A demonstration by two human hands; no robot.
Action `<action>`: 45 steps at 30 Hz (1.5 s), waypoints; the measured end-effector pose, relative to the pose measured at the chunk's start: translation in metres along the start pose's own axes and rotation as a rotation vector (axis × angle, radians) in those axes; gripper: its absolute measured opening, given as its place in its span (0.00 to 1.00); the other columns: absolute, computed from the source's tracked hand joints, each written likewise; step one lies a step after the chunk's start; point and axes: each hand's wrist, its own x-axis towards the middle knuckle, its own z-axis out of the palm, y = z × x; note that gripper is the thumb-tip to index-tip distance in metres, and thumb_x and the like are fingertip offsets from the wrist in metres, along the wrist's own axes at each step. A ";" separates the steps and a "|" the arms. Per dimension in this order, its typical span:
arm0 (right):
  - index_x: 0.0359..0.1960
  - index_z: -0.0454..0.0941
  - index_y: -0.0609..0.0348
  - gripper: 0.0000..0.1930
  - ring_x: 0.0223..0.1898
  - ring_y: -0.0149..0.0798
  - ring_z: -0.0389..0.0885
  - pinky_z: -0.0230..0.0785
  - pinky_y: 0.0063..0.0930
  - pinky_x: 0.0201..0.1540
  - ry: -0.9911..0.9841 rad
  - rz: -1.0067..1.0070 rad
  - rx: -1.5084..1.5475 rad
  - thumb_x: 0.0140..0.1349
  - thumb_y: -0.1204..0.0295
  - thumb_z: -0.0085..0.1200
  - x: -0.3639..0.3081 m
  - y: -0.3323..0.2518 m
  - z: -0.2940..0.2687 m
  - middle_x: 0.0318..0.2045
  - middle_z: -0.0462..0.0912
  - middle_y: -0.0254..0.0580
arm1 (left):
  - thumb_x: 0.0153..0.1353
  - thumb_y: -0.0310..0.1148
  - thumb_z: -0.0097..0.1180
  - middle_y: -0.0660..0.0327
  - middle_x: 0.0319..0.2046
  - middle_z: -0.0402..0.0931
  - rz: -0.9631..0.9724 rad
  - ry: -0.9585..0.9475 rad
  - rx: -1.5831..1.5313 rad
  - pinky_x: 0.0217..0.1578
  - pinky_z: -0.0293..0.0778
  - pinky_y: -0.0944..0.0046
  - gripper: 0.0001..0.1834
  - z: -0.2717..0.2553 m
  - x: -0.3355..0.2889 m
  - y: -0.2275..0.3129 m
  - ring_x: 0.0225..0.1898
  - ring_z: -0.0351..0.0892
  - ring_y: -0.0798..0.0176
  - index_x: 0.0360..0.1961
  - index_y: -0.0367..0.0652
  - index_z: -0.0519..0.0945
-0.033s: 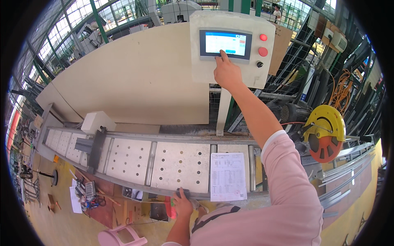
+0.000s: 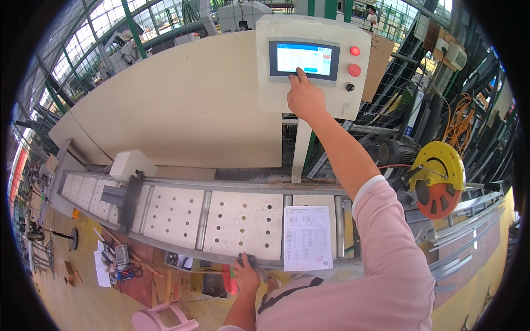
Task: The person picks up a long metal profile, places it on a miter saw table, and cuts it by pulling down the saw handle. They repeat this with other profiles, placing the cut pieces onto a rack and interacting with a digital control screen between cuts.
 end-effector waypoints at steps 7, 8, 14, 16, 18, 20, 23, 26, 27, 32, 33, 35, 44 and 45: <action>0.56 0.69 0.58 0.20 0.53 0.44 0.77 0.76 0.40 0.45 -0.038 -0.013 0.048 0.60 0.71 0.48 0.030 -0.021 -0.012 0.66 0.61 0.44 | 0.54 0.32 0.54 0.37 0.63 0.52 0.027 0.037 -0.002 0.50 0.71 0.41 0.41 0.013 0.004 -0.005 0.56 0.63 0.32 0.69 0.51 0.52; 0.56 0.69 0.57 0.21 0.52 0.45 0.77 0.76 0.40 0.45 0.004 -0.017 0.073 0.60 0.71 0.48 0.028 -0.022 -0.009 0.66 0.62 0.44 | 0.54 0.32 0.54 0.37 0.63 0.52 0.022 0.034 0.000 0.50 0.71 0.40 0.41 0.012 0.004 -0.005 0.55 0.64 0.32 0.69 0.52 0.52; 0.54 0.70 0.56 0.20 0.51 0.47 0.78 0.76 0.41 0.44 0.055 -0.023 0.106 0.59 0.72 0.49 -0.004 -0.011 -0.006 0.64 0.64 0.44 | 0.54 0.32 0.55 0.38 0.64 0.52 -0.005 0.026 0.010 0.48 0.72 0.38 0.42 0.009 0.001 -0.003 0.56 0.64 0.32 0.70 0.53 0.51; 0.53 0.70 0.56 0.19 0.50 0.48 0.78 0.75 0.42 0.44 0.111 -0.010 0.088 0.59 0.72 0.49 -0.012 0.002 -0.004 0.64 0.64 0.43 | 0.54 0.33 0.55 0.38 0.64 0.52 -0.011 0.018 0.012 0.49 0.72 0.38 0.43 0.011 0.003 -0.004 0.57 0.63 0.32 0.70 0.53 0.50; 0.52 0.71 0.56 0.18 0.50 0.48 0.78 0.75 0.42 0.44 0.158 -0.001 0.112 0.58 0.72 0.49 -0.015 0.010 -0.007 0.63 0.65 0.43 | 0.54 0.33 0.57 0.39 0.64 0.51 -0.012 0.015 0.017 0.49 0.72 0.38 0.44 0.015 0.002 -0.006 0.57 0.63 0.32 0.70 0.53 0.50; 0.52 0.71 0.56 0.18 0.50 0.48 0.78 0.75 0.42 0.44 0.165 0.009 0.106 0.58 0.72 0.49 -0.015 0.019 -0.010 0.63 0.66 0.43 | 0.53 0.33 0.58 0.39 0.64 0.51 -0.006 0.015 0.013 0.49 0.72 0.39 0.45 0.014 0.002 -0.005 0.57 0.63 0.32 0.70 0.54 0.49; 0.51 0.72 0.55 0.18 0.49 0.48 0.78 0.75 0.41 0.44 0.118 0.032 0.071 0.58 0.72 0.49 -0.016 0.026 -0.011 0.61 0.68 0.43 | 0.52 0.32 0.59 0.39 0.64 0.51 0.004 0.006 -0.008 0.50 0.72 0.40 0.46 0.007 0.000 0.000 0.57 0.63 0.32 0.70 0.53 0.49; 0.50 0.72 0.54 0.17 0.48 0.48 0.79 0.75 0.41 0.44 0.113 0.038 0.093 0.58 0.72 0.49 -0.029 0.022 -0.017 0.61 0.69 0.42 | 0.51 0.31 0.60 0.38 0.64 0.51 0.013 0.011 -0.020 0.49 0.72 0.41 0.47 0.002 -0.005 0.003 0.57 0.63 0.32 0.70 0.53 0.49; 0.50 0.72 0.54 0.17 0.48 0.48 0.79 0.75 0.41 0.44 0.119 0.021 0.109 0.58 0.72 0.49 -0.038 0.023 -0.020 0.61 0.68 0.41 | 0.50 0.30 0.60 0.38 0.64 0.51 0.025 0.023 -0.017 0.49 0.73 0.41 0.47 0.005 -0.004 0.003 0.57 0.63 0.32 0.70 0.53 0.49; 0.50 0.72 0.57 0.17 0.49 0.50 0.78 0.73 0.46 0.46 -0.194 -0.067 0.280 0.58 0.69 0.48 -0.137 0.024 -0.004 0.57 0.71 0.48 | 0.50 0.29 0.59 0.38 0.65 0.50 0.037 0.093 0.031 0.51 0.72 0.42 0.48 0.017 -0.005 0.000 0.56 0.65 0.32 0.71 0.52 0.48; 0.47 0.74 0.57 0.15 0.48 0.51 0.78 0.73 0.47 0.45 -0.425 -0.048 0.279 0.58 0.69 0.49 -0.164 0.009 -0.005 0.49 0.76 0.50 | 0.50 0.28 0.59 0.38 0.65 0.50 0.013 0.057 0.009 0.52 0.71 0.42 0.48 0.013 -0.006 0.000 0.56 0.64 0.32 0.71 0.52 0.49; 0.46 0.76 0.54 0.15 0.46 0.53 0.79 0.73 0.47 0.46 -0.641 -0.246 0.422 0.59 0.64 0.49 -0.242 0.015 0.008 0.41 0.80 0.50 | 0.50 0.28 0.59 0.39 0.64 0.51 -0.020 0.018 -0.002 0.54 0.69 0.43 0.48 0.004 -0.009 0.009 0.57 0.64 0.32 0.71 0.54 0.48; 0.53 0.77 0.51 0.20 0.47 0.52 0.80 0.71 0.41 0.51 -1.280 -0.163 0.873 0.60 0.60 0.49 -0.526 0.037 -0.047 0.46 0.82 0.49 | 0.48 0.36 0.68 0.39 0.66 0.48 -0.072 0.033 -0.008 0.60 0.63 0.41 0.55 0.038 0.003 -0.022 0.63 0.57 0.32 0.72 0.57 0.43; 0.52 0.77 0.52 0.20 0.45 0.53 0.80 0.72 0.41 0.49 -1.299 -0.079 0.819 0.60 0.59 0.50 -0.555 0.057 -0.051 0.45 0.82 0.49 | 0.48 0.38 0.69 0.39 0.66 0.49 -0.057 0.013 -0.033 0.61 0.60 0.40 0.56 0.036 -0.001 -0.015 0.65 0.55 0.33 0.72 0.56 0.43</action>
